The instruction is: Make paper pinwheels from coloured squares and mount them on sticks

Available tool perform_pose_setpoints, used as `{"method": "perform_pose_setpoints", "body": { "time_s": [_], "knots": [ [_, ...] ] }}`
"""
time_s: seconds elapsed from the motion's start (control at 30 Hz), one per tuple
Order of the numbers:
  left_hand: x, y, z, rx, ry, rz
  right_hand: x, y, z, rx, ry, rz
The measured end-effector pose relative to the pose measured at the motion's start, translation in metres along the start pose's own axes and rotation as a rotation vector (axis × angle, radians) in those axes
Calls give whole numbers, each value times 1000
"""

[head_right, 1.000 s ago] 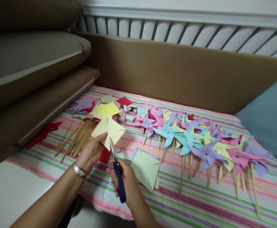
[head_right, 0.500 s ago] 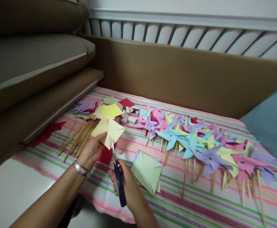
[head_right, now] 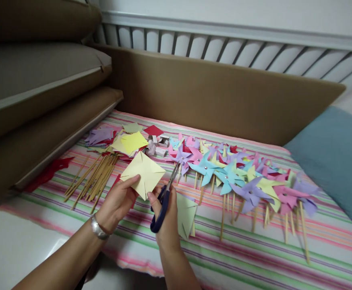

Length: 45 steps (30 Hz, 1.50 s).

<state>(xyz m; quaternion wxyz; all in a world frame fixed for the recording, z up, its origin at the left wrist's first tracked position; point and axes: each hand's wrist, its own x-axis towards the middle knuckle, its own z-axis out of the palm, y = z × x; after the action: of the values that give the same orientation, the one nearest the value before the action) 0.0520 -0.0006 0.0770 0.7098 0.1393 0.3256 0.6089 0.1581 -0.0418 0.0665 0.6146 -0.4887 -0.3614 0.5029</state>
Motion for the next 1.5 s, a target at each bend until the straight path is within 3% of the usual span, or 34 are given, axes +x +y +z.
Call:
{"method": "perform_pose_setpoints", "body": {
  "time_s": [0.2, 0.37, 0.5, 0.6, 0.7, 0.83, 0.93, 1.03, 1.1, 1.3, 1.5],
  "knots": [
    [-14, -10, 7, 84, -77, -77, 4, 2, -1, 72, 13, -31],
    [-5, 18, -2, 234, -87, -104, 12, -5, -17, -14, -110, 9],
    [3, 44, -13, 424, -212, -207, 14, -12, -23, -142, -234, 111],
    [3, 49, -18, 551, -251, -236, 13, -15, -21, -227, -277, 141],
    [5, 48, -20, 584, -167, -153, 13, -15, -17, -228, -254, 85],
    [13, 57, -25, 487, 36, 96, 13, -15, -16, -175, -164, 23],
    [16, 66, -28, 415, 118, 210, 4, -19, -14, -94, -297, 87],
    [18, 69, -30, 385, 113, 244, -12, -20, -5, 15, -527, 265],
    [18, 68, -30, 368, 101, 249, -22, -16, 1, 57, -593, 356],
    [15, 65, -24, 327, 67, 214, -32, 1, 9, 71, -636, 490],
    [13, 65, -23, 326, 50, 201, -32, 3, 10, 32, -594, 509]
  ]
}}
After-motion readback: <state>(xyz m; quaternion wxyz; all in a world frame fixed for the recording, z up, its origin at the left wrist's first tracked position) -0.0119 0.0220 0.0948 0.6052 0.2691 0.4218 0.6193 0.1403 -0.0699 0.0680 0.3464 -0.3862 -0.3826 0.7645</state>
